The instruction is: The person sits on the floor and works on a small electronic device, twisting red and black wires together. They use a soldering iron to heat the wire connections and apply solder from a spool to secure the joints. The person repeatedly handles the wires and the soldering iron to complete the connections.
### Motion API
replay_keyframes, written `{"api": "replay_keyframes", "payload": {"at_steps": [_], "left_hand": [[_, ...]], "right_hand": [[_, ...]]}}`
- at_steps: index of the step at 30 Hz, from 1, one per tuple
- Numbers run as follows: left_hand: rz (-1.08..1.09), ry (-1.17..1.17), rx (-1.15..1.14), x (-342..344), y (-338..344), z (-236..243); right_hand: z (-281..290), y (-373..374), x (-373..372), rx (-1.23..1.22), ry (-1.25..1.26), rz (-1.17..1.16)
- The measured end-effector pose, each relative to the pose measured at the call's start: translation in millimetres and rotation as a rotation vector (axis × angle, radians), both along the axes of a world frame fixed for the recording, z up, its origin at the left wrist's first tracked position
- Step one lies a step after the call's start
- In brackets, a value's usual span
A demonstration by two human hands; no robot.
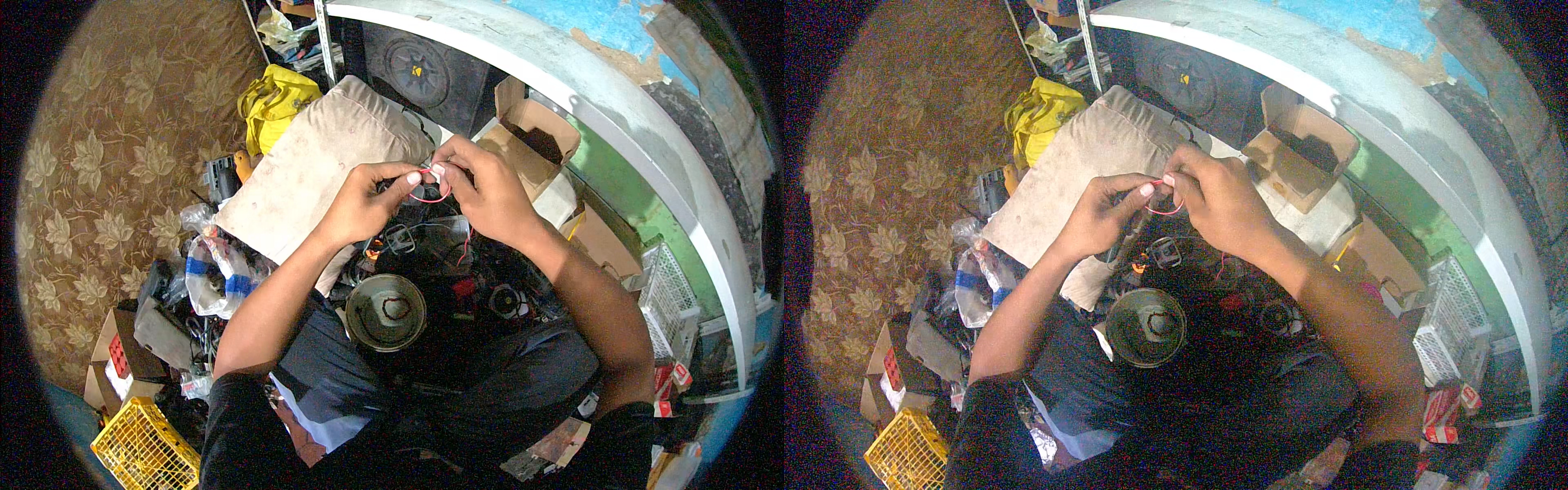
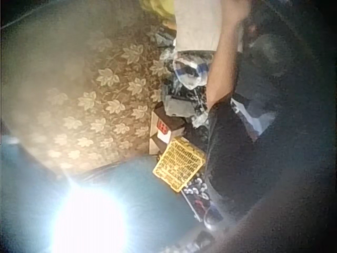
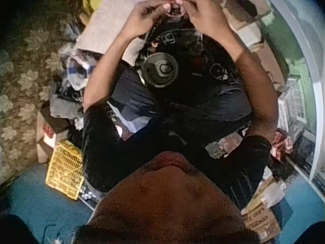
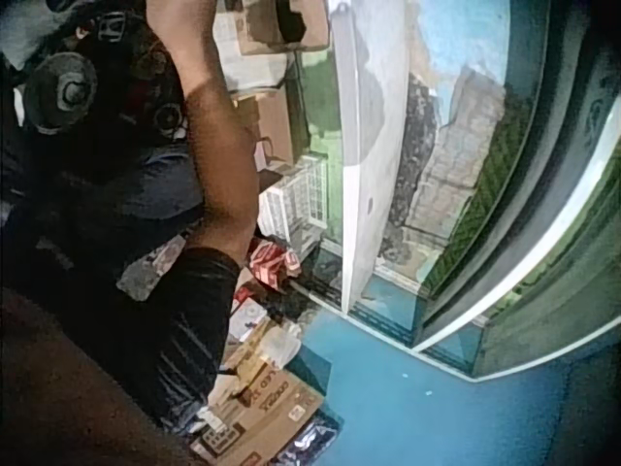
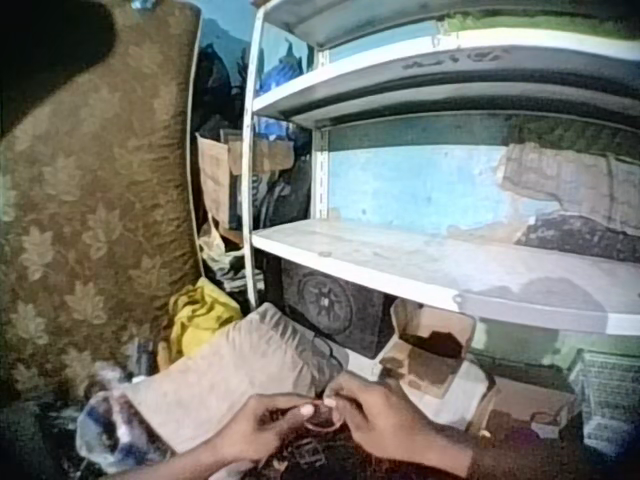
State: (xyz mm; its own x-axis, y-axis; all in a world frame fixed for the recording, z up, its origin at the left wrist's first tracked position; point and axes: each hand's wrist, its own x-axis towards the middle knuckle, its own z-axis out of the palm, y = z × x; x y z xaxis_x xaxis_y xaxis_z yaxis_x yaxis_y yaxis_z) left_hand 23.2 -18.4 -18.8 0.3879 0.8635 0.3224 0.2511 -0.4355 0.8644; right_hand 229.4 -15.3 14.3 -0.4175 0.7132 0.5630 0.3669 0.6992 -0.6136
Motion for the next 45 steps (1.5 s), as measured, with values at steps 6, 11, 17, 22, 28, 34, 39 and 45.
{"api": "replay_keyframes", "payload": {"at_steps": [6,11,17,22,28,34,39,45], "left_hand": [[-0.057,0.073,0.063,-4.6,-4.2,8.3],[-0.155,-0.042,-0.121,-9.0,-0.2,5.0],[-0.102,-0.159,-0.105,-7.7,-2.3,-2.2],[0.043,-0.202,-0.109,-1.9,-3.9,0.3],[0.249,-0.081,0.224,1.3,-2.6,-1.5],[0.248,-0.069,0.258,5.7,-3.9,-7.1],[0.191,-0.125,0.14,8.4,-4.2,-6.0],[0.083,-0.207,-0.17,6.8,-2.7,-2.2]], "right_hand": [[11.3,-7.0,1.6,-0.419,-0.013,-0.021],[-0.5,0.4,9.1,0.113,-0.108,0.016],[-11.8,0.7,3.8,0.108,-0.069,0.01],[-12.4,-3.3,-4.9,-0.575,0.236,0.033],[-1.7,-9.2,-4.3,-0.92,0.518,0.127],[-13.2,-5.0,-3.1,-0.905,0.529,0.143],[-12.8,-1.5,-3.3,-0.849,0.544,0.141],[-8.2,3.5,-0.8,-0.63,0.402,-0.023]]}}
